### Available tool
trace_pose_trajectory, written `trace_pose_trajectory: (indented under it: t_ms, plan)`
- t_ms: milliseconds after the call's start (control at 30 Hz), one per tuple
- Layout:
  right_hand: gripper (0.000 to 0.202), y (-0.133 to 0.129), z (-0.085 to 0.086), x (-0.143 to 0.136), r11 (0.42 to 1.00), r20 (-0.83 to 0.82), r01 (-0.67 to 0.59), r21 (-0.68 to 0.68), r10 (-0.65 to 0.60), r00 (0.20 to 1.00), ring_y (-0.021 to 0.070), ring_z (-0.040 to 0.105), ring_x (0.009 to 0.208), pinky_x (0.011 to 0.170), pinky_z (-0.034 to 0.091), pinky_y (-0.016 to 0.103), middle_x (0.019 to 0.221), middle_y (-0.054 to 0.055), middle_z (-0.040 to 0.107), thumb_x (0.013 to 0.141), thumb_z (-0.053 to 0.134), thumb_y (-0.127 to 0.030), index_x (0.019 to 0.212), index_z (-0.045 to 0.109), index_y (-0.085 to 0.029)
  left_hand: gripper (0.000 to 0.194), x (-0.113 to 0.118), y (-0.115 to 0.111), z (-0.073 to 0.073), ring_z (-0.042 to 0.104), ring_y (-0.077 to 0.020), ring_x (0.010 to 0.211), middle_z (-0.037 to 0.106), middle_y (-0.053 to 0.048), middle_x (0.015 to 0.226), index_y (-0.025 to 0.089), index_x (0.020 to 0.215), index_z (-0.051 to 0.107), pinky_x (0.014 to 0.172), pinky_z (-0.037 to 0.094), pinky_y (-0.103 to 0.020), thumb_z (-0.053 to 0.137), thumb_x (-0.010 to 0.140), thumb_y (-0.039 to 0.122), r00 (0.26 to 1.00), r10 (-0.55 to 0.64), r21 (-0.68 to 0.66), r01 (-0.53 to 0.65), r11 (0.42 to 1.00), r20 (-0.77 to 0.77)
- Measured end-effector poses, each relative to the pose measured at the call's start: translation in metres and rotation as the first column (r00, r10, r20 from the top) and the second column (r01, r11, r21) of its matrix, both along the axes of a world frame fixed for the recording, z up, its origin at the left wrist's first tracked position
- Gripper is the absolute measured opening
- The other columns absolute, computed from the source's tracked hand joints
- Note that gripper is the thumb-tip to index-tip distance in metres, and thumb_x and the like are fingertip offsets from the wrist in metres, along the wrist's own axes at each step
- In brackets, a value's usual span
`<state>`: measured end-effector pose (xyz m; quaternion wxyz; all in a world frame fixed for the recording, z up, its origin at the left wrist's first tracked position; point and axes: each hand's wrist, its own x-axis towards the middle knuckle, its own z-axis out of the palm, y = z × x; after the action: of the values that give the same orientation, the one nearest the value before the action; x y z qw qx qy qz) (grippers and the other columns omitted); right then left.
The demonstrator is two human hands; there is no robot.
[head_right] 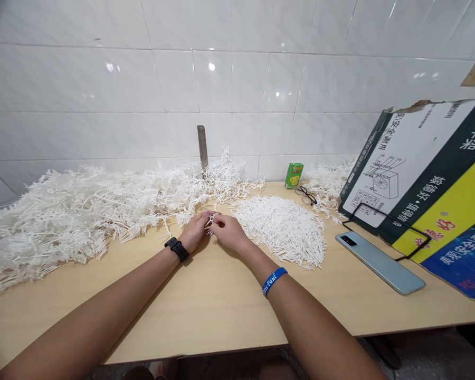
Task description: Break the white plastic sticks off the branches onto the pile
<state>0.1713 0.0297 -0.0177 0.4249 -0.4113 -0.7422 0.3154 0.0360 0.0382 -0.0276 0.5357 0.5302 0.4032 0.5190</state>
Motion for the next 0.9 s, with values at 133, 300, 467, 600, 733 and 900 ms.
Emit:
trace_pose_trajectory:
  t_ms: [133,300,467,600,733,900]
  plan:
    - [0.019,0.0,-0.001,-0.001,1.0,0.01,0.012,0.018,-0.012,1.0,0.0113,0.04,0.057,0.056,0.031,0.025,0.058,-0.004,0.045,0.075,0.048,-0.025,0.057,0.041,-0.019,0.049,-0.001,0.003,0.001,0.064,-0.0218,0.088,0.071,-0.011,0.096,0.015,0.11,0.068,0.079,0.049,-0.033,0.046,0.089,0.054,1.0,-0.013,-0.043,0.014,0.999,0.027]
    - [0.02,0.006,-0.003,0.001,0.999,-0.143,-0.015,-0.044,0.008,0.99,0.0136,0.052,0.067,0.063,0.041,0.025,0.071,-0.001,0.056,0.081,0.049,-0.034,0.069,0.052,-0.019,0.054,0.003,-0.006,0.008,0.061,-0.0211,0.098,0.068,-0.011,0.109,0.017,0.114,0.067,0.08,0.048,-0.03,0.051,0.085,0.059,0.992,-0.129,-0.03,0.128,0.991,-0.012]
    - [0.021,0.011,-0.008,0.001,0.997,-0.173,-0.069,-0.047,0.06,0.983,0.0136,0.052,0.067,0.063,0.041,0.026,0.071,-0.001,0.056,0.082,0.051,-0.036,0.072,0.053,-0.018,0.053,0.005,-0.012,0.011,0.055,-0.0261,0.115,0.064,-0.013,0.123,0.016,0.121,0.064,0.09,0.045,-0.034,0.052,0.086,0.055,0.989,-0.141,0.034,0.142,0.989,-0.048]
    - [0.022,0.012,-0.01,0.001,0.998,-0.066,-0.035,-0.044,0.032,0.997,0.0124,0.045,0.061,0.06,0.036,0.026,0.063,-0.003,0.05,0.08,0.049,-0.033,0.064,0.046,-0.019,0.052,0.005,-0.009,0.008,0.052,-0.028,0.12,0.065,-0.013,0.121,0.015,0.115,0.067,0.096,0.041,-0.037,0.051,0.086,0.055,0.992,-0.099,0.092,0.106,0.99,-0.074]
    - [0.023,0.009,-0.006,0.001,0.999,-0.041,-0.014,-0.034,0.013,0.999,0.0114,0.042,0.058,0.057,0.033,0.025,0.058,-0.004,0.045,0.079,0.047,-0.031,0.059,0.041,-0.019,0.046,0.003,-0.004,0.003,0.059,-0.0241,0.096,0.07,-0.01,0.097,0.015,0.087,0.069,0.091,0.043,-0.035,0.051,0.084,0.058,0.987,-0.02,0.156,0.045,0.987,-0.159]
    - [0.019,0.006,-0.003,0.002,0.994,-0.085,-0.034,-0.105,0.026,0.996,0.0118,0.049,0.058,0.058,0.037,0.025,0.059,-0.002,0.052,0.075,0.048,-0.027,0.059,0.044,-0.019,0.044,0.001,0.0,-0.003,0.05,-0.0147,0.059,0.057,0.0,0.06,0.017,0.066,0.056,0.063,0.042,-0.029,0.048,0.086,0.055,0.973,0.016,0.14,0.017,0.99,-0.232]
